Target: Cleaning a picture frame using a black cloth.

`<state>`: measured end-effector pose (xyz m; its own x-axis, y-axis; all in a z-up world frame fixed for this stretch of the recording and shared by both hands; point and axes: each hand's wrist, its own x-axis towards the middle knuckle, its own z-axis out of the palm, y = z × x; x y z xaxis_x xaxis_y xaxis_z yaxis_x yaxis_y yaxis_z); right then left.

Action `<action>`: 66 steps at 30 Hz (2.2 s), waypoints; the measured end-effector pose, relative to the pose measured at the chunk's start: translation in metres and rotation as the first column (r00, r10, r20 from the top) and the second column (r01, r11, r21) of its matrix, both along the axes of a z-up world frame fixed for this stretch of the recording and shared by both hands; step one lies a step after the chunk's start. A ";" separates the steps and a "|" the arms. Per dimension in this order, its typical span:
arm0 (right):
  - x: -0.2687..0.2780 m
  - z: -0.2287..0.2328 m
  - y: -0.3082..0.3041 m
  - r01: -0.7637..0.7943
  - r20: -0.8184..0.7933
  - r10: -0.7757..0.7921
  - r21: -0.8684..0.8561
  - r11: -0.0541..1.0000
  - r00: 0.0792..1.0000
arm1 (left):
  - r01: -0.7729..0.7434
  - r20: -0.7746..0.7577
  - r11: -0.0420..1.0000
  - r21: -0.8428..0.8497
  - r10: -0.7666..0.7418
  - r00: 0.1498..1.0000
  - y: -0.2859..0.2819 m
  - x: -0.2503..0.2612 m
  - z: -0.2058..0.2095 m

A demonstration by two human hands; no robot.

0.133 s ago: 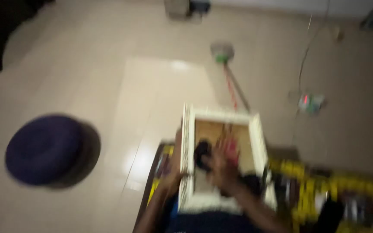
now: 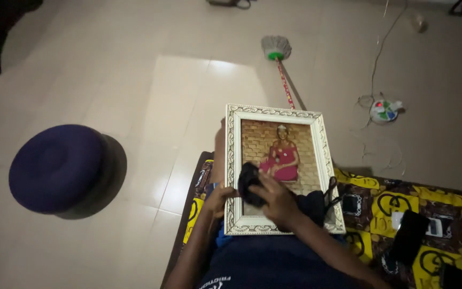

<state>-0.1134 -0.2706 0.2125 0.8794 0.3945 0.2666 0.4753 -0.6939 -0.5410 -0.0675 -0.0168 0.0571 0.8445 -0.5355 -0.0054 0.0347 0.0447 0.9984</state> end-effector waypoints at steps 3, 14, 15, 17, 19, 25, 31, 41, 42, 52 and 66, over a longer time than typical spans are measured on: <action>-0.015 0.013 0.010 -0.066 0.021 0.065 0.033 0.997 0.998 | -0.206 -0.503 0.939 -0.276 0.042 0.863 -0.001 0.002 0.050; 0.078 -0.017 0.008 0.133 0.085 -0.138 0.069 0.989 0.987 | -0.148 -0.444 0.942 -0.302 -0.002 0.896 -0.023 0.007 0.081; 0.086 -0.025 0.011 0.165 0.077 -0.170 0.066 0.984 0.982 | -0.160 -0.487 0.923 -0.349 -0.033 0.873 -0.019 0.006 0.082; 0.093 -0.018 0.022 0.183 0.075 -0.188 0.066 0.981 0.979 | -0.184 -0.521 0.900 -0.394 -0.053 0.852 -0.013 0.007 0.065; 0.083 0.010 0.036 0.070 0.131 -0.072 0.020 0.997 0.989 | -0.134 -0.399 0.888 -0.440 -0.059 0.915 -0.008 0.003 0.025; 0.061 0.048 0.051 -0.080 0.261 0.095 -0.065 0.995 0.961 | -0.239 -0.577 0.869 -0.434 -0.064 0.814 -0.006 0.004 0.020; 0.149 0.066 0.044 0.197 0.403 -0.134 -0.121 0.973 0.906 | -0.159 -0.417 0.904 -0.397 -0.023 0.909 -0.004 -0.005 0.101; 0.226 0.012 0.059 0.155 0.037 -0.152 -0.099 0.983 0.988 | -0.240 -0.512 0.949 -0.204 0.105 0.853 0.053 -0.019 0.069; 0.227 -0.008 0.059 0.116 0.024 -0.114 -0.096 0.989 0.993 | -0.197 -0.356 0.980 -0.020 0.177 0.918 0.057 -0.020 0.071; 0.122 0.028 0.051 -0.084 -0.163 0.051 -0.201 0.976 0.985 | -0.570 0.604 0.430 0.701 0.067 0.794 -0.035 -0.026 0.178; -0.077 0.122 -0.055 0.494 -0.583 -0.493 -0.173 0.852 0.646 | -0.234 0.566 0.691 0.684 -0.300 0.768 -0.088 -0.008 0.167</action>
